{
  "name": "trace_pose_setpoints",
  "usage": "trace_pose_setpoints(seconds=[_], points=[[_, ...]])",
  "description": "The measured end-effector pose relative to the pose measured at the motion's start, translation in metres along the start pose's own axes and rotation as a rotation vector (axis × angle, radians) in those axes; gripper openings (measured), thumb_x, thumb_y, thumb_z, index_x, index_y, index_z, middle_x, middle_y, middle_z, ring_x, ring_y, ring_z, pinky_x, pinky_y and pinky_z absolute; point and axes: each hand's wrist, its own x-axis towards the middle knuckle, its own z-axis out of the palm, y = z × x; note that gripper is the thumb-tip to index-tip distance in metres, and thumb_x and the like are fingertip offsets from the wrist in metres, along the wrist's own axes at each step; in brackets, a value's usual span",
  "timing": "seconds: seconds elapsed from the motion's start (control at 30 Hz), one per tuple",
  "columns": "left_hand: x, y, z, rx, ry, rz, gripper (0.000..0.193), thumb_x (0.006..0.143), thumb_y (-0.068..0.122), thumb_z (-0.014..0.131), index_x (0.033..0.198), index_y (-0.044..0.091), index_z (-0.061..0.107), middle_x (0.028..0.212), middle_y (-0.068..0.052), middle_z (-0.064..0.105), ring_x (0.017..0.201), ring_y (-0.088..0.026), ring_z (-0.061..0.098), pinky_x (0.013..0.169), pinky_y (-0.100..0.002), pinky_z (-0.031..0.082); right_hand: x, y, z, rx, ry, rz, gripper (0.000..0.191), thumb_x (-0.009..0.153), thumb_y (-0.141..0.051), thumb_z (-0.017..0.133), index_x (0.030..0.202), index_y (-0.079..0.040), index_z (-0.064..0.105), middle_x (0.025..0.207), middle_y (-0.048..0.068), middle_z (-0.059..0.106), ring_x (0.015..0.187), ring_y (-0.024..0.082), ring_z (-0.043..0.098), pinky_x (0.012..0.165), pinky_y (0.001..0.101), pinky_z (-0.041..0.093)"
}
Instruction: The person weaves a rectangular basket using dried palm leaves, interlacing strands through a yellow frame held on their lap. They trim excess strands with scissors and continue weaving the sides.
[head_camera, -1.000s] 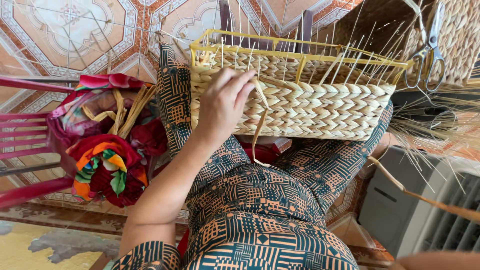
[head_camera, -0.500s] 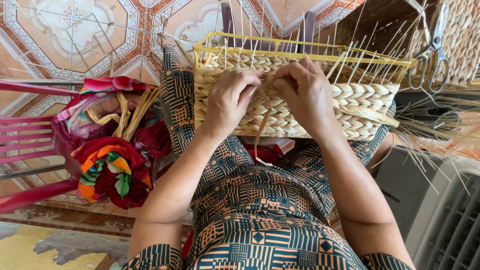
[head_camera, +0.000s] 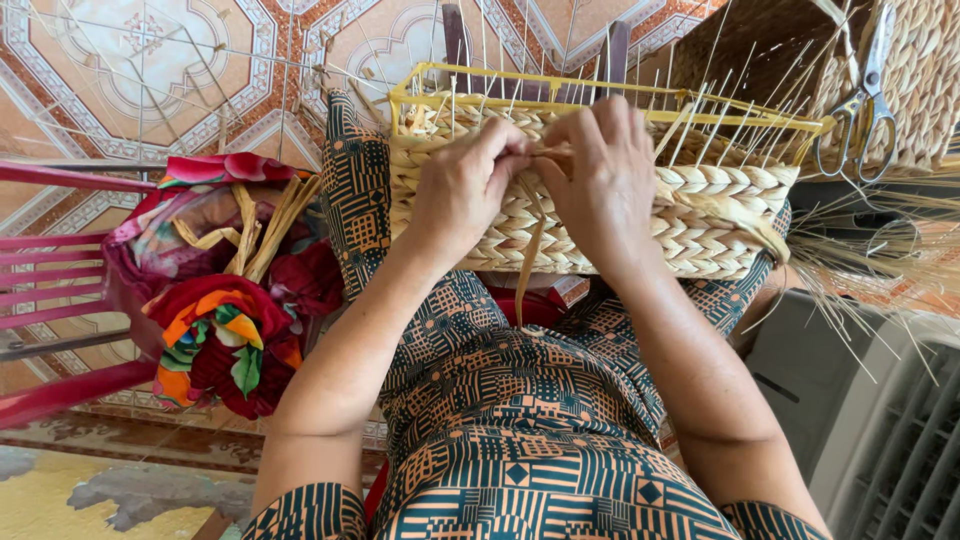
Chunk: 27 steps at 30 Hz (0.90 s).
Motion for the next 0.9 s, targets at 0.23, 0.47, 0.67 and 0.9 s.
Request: trace_pose_setpoints(seconds=[0.23, 0.47, 0.67, 0.9], points=[[0.031, -0.010, 0.000, -0.328, -0.315, -0.314, 0.017, 0.102, 0.017, 0.059, 0.106, 0.003, 0.050, 0.089, -0.006, 0.073, 0.065, -0.014, 0.077, 0.048, -0.022, 0.062, -0.042, -0.012, -0.007, 0.004, -0.172, 0.030, 0.028, 0.089, -0.033, 0.081, 0.097, -0.007, 0.072, 0.094, 0.007, 0.062, 0.088, 0.024, 0.058, 0.074, 0.0384, 0.046], [0.056, -0.011, -0.021, -0.381, -0.587, -0.244, 0.013, 0.102, 0.016, 0.060, 0.108, 0.008, 0.068, 0.084, -0.003, 0.075, 0.064, -0.008, 0.075, 0.055, -0.020, 0.059, 0.003, 0.028, -0.049, 0.276, -0.376, 0.325, 0.012, 0.105, -0.025, 0.069, 0.110, -0.016, 0.074, 0.103, 0.000, 0.071, 0.090, 0.012, 0.066, 0.075, 0.0332, 0.051], [0.032, -0.009, 0.012, -0.047, -0.302, -0.228, 0.013, 0.107, 0.015, 0.059, 0.103, 0.003, 0.063, 0.068, -0.007, 0.070, 0.052, -0.012, 0.068, 0.039, -0.027, 0.049, 0.005, 0.009, -0.067, -0.044, 0.091, -0.166, 0.003, 0.100, -0.011, 0.075, 0.103, -0.009, 0.076, 0.108, 0.007, 0.072, 0.094, 0.024, 0.062, 0.080, 0.0406, 0.045], [0.019, -0.008, 0.004, -0.102, -0.058, 0.095, 0.011, 0.108, 0.010, 0.056, 0.114, 0.005, 0.048, 0.087, -0.008, 0.073, 0.071, -0.018, 0.073, 0.055, -0.031, 0.061, 0.022, 0.027, -0.012, 0.182, -0.230, 0.126, 0.016, 0.098, -0.010, 0.075, 0.114, -0.006, 0.076, 0.096, 0.010, 0.074, 0.072, 0.019, 0.068, 0.060, 0.0331, 0.054]])
